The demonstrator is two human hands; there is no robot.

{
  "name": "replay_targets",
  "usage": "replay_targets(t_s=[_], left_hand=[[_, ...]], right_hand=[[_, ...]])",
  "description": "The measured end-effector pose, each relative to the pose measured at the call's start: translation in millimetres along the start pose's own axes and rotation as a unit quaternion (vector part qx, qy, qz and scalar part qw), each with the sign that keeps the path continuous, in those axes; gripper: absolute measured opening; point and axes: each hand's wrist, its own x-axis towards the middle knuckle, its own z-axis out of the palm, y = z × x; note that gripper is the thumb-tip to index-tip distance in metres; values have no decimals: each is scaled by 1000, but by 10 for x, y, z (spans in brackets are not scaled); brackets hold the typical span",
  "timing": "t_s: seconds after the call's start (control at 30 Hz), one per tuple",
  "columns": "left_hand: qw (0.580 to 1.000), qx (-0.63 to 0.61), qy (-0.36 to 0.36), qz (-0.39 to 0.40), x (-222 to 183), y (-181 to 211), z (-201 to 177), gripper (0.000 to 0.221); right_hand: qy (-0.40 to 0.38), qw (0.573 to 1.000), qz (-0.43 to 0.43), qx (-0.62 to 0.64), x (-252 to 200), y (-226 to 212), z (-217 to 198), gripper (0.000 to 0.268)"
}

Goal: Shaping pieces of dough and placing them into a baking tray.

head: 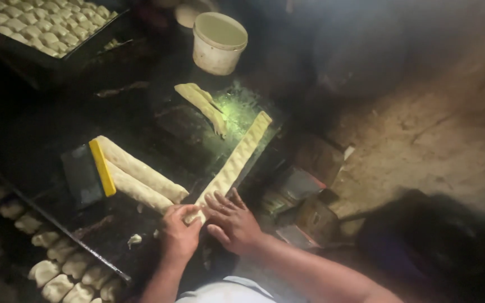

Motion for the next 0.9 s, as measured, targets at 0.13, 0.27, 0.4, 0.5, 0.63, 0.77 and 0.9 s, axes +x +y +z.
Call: replay_targets(t_s=[0.13, 0.27, 0.4, 0.5, 0.63, 0.77, 0.9], left_hand=[[1000, -8, 4, -15, -47, 15, -104, 23], [999, 2, 24, 27, -169, -74, -91, 22], [994, 77, 73, 37, -299, 87, -253, 24], [987, 124, 84, 60, -371, 199, -430, 21], [988, 106, 109, 31, -526, 494, -725, 22], [995, 24, 93, -5, -622, 844, -964, 24], [989, 35, 143, 25, -780, 736, -788, 20]], right_hand=[[-8, 999, 25, 36, 15, -140, -50, 46], [-11, 999, -10, 48, -47, -216, 57, 44], [-5, 998, -37, 49, -82, -372, 2, 54], [0, 996, -72, 51, -37, -462, 88, 56], [-57, 996, -65, -11, 3, -633, 66, 64], [-102, 991, -85, -26, 174, -650, -130, 57], [-79, 995, -58, 28, 903, -281, -118, 27]])
